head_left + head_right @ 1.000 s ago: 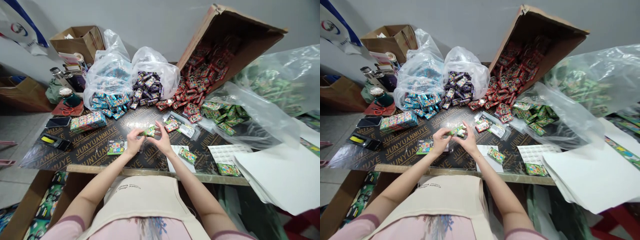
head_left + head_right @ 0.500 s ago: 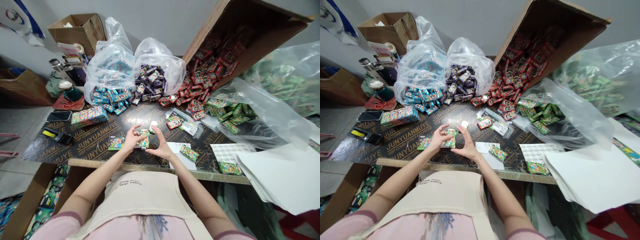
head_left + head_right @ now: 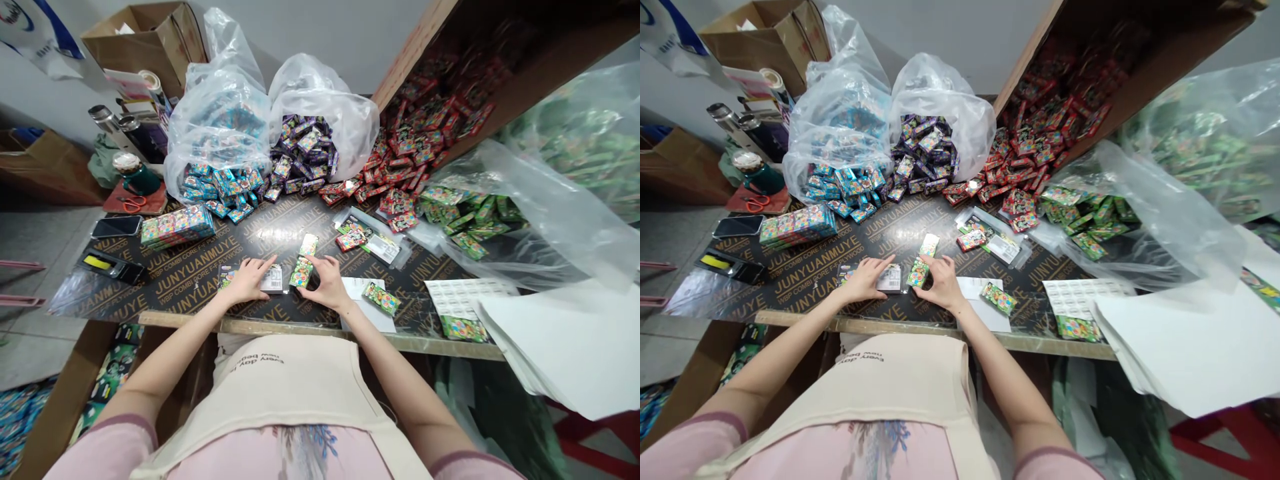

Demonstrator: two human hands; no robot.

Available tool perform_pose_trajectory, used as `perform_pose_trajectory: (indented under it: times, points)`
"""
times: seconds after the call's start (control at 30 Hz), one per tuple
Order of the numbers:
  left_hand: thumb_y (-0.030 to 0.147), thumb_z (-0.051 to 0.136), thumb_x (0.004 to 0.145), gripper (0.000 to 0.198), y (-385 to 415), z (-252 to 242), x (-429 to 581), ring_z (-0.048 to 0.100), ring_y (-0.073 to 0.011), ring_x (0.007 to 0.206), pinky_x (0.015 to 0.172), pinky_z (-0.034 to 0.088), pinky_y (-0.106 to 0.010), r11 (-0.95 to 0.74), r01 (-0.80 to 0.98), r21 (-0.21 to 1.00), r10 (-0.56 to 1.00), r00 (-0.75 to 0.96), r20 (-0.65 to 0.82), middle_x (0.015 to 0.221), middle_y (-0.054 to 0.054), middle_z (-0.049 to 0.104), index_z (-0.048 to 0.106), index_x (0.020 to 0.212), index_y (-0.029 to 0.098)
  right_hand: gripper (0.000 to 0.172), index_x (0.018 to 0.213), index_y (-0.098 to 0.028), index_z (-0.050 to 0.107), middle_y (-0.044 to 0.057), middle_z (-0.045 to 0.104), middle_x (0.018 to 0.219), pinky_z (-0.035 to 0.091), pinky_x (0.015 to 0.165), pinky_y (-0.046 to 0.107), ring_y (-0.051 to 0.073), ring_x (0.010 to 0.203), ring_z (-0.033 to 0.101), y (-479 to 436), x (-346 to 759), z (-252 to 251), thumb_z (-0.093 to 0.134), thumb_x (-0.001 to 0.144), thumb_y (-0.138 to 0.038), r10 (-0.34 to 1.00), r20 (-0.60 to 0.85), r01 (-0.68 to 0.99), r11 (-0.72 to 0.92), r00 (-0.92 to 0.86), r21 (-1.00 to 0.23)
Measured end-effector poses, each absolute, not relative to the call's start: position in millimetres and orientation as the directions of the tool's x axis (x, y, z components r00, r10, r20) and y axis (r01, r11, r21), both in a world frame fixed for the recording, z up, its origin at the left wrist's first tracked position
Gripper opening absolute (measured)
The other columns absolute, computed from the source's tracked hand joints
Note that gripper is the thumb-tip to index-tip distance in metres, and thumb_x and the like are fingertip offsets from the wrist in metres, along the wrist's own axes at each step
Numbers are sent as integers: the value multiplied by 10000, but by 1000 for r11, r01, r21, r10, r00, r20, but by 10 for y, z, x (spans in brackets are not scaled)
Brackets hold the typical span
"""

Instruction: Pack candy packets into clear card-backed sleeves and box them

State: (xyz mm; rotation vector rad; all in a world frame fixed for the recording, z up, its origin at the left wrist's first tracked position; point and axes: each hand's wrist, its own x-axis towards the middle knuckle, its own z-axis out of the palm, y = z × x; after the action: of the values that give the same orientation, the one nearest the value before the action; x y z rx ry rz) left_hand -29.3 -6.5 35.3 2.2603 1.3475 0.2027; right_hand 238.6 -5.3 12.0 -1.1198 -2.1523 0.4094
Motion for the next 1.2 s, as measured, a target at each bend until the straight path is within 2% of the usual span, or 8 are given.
perform_pose_trajectory:
  times: [0.17,0.3,0.47,0.63,0.73,0.87,1.0,1.2]
  points:
    - [317,755,613,1162,-115,299,-267,470,-301,1165,1040,303,-448,-426,771,474,855,514,-68,1302,-137,502,35,1512,166,804,1396,-231,378,130,561,1326,276,1056,510,297,1160,559,-56,2314,98,711,679,-380,811,292,569,570,-507,-593]
    - [317,751,599,1141,-122,387,-197,471,-303,1147,1041,308,-458,-456,717,527,835,550,-26,1245,-117,511,77,1511,186,885,1447,-251,296,119,485,1407,296,1074,504,290,1275,476,5,2298,149,720,682,-383,729,240,397,583,-642,-709]
    - [345,822,525,1019,-55,494,39,484,-302,1099,981,386,-426,-151,712,685,988,91,122,1156,-110,495,375,1425,175,915,1452,-304,234,112,456,1420,396,1032,479,278,1276,478,68,2099,261,726,698,-467,980,162,217,185,-119,-959]
    - [447,760,640,574,-54,452,471,591,-213,900,863,465,-342,68,14,998,969,-239,-63,966,-76,628,643,1115,147,641,1305,-263,384,34,662,1024,549,788,358,197,912,661,107,1752,495,590,778,-562,973,-192,-321,-143,125,-936]
    - [507,718,679,469,-138,436,689,623,-182,848,821,479,-304,105,-410,906,956,-209,-206,882,-54,689,672,973,145,455,1040,-223,536,-9,659,850,548,711,314,171,780,652,180,1708,586,653,711,-516,935,-273,-419,-158,228,-894]
    - [512,740,633,397,-173,481,794,620,-144,668,696,484,-270,192,-626,755,897,-201,-394,688,-17,673,641,720,138,314,827,-217,546,-57,614,616,510,575,273,149,588,609,217,1786,615,722,590,-324,928,-337,-395,-253,157,-883]
    - [313,747,555,238,-36,535,734,561,-100,546,578,447,-227,315,-686,656,832,-133,-539,602,17,636,611,643,139,300,870,-244,492,-52,668,646,503,552,292,171,583,633,172,1883,648,643,614,-286,929,-363,-446,-297,68,-844]
    - [143,653,520,213,102,659,620,556,-92,547,557,420,-206,371,-593,714,872,-42,-488,644,4,663,674,732,139,322,882,-211,565,-9,715,703,509,628,304,178,632,651,176,2034,683,589,562,-179,886,-461,-545,-407,-41,-733]
